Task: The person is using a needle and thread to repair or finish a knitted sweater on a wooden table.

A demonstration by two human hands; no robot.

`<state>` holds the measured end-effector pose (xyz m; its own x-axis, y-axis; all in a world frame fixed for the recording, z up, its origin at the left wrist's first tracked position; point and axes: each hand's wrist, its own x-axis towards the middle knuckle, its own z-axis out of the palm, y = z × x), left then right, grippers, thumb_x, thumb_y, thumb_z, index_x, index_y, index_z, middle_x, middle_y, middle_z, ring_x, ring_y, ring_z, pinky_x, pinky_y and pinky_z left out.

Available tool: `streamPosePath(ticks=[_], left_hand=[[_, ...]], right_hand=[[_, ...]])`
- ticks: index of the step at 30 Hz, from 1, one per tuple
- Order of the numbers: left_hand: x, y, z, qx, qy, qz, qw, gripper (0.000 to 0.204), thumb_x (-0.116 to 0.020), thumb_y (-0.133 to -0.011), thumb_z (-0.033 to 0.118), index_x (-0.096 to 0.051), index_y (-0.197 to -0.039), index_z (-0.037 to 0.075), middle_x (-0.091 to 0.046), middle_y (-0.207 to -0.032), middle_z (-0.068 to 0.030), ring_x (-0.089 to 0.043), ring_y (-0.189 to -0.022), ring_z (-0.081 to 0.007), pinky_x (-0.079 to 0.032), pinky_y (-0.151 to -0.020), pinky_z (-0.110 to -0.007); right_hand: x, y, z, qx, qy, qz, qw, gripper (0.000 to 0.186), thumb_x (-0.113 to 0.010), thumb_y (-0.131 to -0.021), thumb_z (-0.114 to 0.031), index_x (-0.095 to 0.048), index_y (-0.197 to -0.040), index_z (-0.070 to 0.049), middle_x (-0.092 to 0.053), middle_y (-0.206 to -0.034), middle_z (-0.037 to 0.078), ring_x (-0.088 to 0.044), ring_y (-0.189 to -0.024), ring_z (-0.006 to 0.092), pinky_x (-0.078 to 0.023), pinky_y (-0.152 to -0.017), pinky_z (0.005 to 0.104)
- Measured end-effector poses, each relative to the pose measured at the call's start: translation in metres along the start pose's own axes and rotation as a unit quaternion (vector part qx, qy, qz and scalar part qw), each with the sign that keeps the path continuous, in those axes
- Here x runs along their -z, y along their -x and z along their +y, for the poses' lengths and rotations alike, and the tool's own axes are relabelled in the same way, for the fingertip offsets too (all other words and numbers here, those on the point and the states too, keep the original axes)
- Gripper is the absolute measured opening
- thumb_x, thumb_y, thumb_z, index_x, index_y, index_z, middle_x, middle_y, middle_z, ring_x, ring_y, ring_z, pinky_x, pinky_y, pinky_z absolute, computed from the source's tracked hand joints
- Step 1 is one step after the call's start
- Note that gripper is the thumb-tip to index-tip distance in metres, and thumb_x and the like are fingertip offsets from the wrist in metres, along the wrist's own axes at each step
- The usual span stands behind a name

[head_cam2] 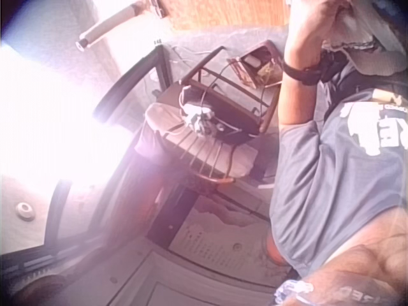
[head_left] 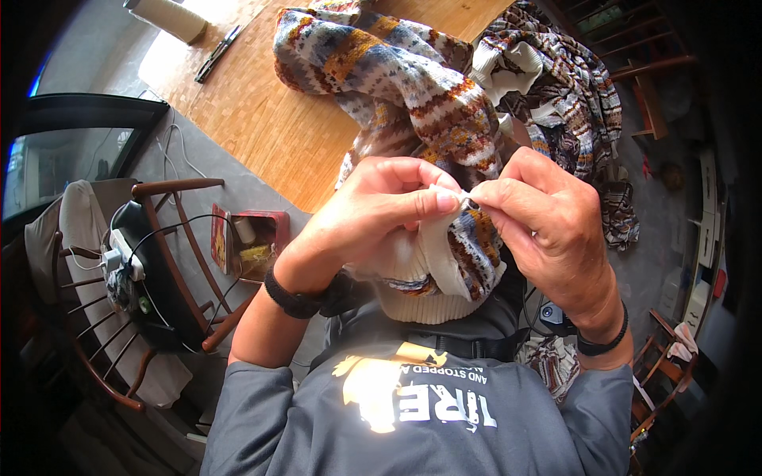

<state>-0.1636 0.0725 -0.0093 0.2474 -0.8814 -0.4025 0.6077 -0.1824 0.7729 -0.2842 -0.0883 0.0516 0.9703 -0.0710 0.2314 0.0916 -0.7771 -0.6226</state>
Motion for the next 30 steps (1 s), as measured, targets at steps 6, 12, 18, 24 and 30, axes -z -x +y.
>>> streamPosePath(ticks=[6,12,18,24,30], left_hand=[[-0.0032,0.0011,0.0034,0.008,0.005,0.0,1.0,0.02,-0.067,-0.086,0.022,-0.065,-0.095,0.004,-0.061,-0.08,0.0043,-0.049,-0.069,-0.0013,-0.039,-0.06,-0.017],[-0.0007,0.0002,0.0004,0.006,0.014,-0.006,1.0,0.02,-0.067,-0.087,0.021,-0.065,-0.096,0.003,-0.062,-0.081,0.0033,-0.052,-0.071,-0.0016,-0.04,-0.06,-0.017],[-0.0017,0.0005,0.0005,0.011,0.015,-0.01,1.0,0.021,-0.068,-0.086,0.022,-0.064,-0.096,0.003,-0.062,-0.08,0.003,-0.052,-0.068,-0.0017,-0.04,-0.058,-0.017],[-0.0009,0.0009,0.0003,0.014,0.009,-0.015,1.0,0.021,-0.068,-0.086,0.022,-0.064,-0.096,0.004,-0.061,-0.079,0.003,-0.052,-0.067,-0.0017,-0.039,-0.056,-0.017],[-0.0008,0.0002,-0.0009,0.002,0.009,-0.017,1.0,0.021,-0.069,-0.086,0.02,-0.064,-0.097,0.003,-0.062,-0.08,0.0028,-0.052,-0.068,-0.0016,-0.04,-0.057,-0.017]], right_hand=[[-0.0007,0.0006,0.0003,0.002,-0.003,0.006,1.0,0.018,-0.068,-0.068,0.01,-0.065,-0.083,0.0,-0.054,-0.07,0.009,-0.057,-0.061,0.0217,-0.044,-0.053,0.0286],[0.0013,0.0009,-0.0016,0.003,0.025,-0.006,1.0,0.018,-0.068,-0.068,0.011,-0.065,-0.083,0.0,-0.054,-0.07,0.009,-0.057,-0.061,0.022,-0.044,-0.053,0.0291],[0.0014,0.0017,-0.0022,0.001,0.03,-0.014,0.999,0.019,-0.067,-0.068,0.011,-0.064,-0.084,0.0,-0.054,-0.071,0.009,-0.057,-0.06,0.022,-0.044,-0.052,0.0293],[0.0033,0.0008,-0.0031,0.007,0.037,-0.027,0.999,0.019,-0.067,-0.067,0.01,-0.064,-0.084,0.0,-0.053,-0.07,0.009,-0.057,-0.059,0.0216,-0.044,-0.051,0.0292],[0.0045,-0.0002,-0.0033,0.011,0.053,-0.039,0.998,0.019,-0.067,-0.067,0.01,-0.064,-0.083,0.0,-0.054,-0.07,0.009,-0.057,-0.059,0.0216,-0.044,-0.051,0.0293]])
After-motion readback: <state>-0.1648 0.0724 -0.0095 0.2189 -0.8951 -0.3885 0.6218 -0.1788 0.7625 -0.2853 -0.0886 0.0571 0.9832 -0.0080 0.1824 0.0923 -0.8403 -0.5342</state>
